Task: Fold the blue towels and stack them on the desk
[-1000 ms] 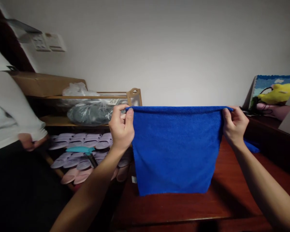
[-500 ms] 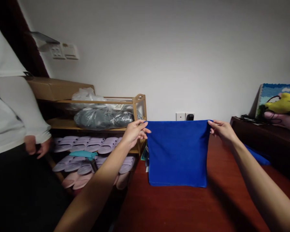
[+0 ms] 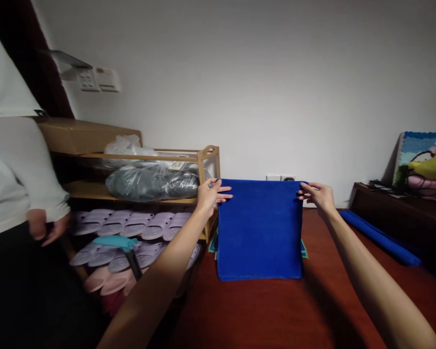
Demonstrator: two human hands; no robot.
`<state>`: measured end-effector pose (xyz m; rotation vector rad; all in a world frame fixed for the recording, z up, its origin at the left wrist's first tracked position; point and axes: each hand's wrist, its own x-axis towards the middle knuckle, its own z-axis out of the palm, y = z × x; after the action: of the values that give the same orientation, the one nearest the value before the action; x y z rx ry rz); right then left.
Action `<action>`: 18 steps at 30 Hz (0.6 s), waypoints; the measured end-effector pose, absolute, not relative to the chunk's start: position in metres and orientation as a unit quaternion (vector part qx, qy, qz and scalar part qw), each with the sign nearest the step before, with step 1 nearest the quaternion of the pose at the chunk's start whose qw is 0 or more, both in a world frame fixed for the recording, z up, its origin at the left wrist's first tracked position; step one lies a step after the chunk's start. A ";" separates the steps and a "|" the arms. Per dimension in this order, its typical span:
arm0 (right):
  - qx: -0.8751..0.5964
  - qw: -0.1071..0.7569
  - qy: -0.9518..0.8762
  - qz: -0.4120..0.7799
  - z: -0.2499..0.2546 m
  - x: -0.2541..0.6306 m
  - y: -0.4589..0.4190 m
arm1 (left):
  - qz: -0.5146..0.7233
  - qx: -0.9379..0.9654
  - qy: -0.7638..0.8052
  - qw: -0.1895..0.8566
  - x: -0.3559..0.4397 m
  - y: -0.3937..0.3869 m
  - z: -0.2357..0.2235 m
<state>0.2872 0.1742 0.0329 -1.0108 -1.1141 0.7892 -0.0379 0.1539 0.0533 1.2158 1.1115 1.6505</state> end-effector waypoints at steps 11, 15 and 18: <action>-0.443 0.694 -0.468 0.321 0.029 0.282 0.217 | 0.653 0.474 0.445 0.388 -0.037 0.199 0.052; -0.442 0.704 -0.471 0.296 0.032 0.280 0.232 | 0.658 0.470 0.447 0.382 -0.035 0.213 0.055; -0.450 0.703 -0.462 0.300 0.031 0.279 0.249 | 0.658 0.467 0.452 0.380 -0.035 0.230 0.056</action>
<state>0.2788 0.2487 0.0305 -1.0002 -1.0277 0.6666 -0.0352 0.2304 0.0564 1.1919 1.1554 1.6804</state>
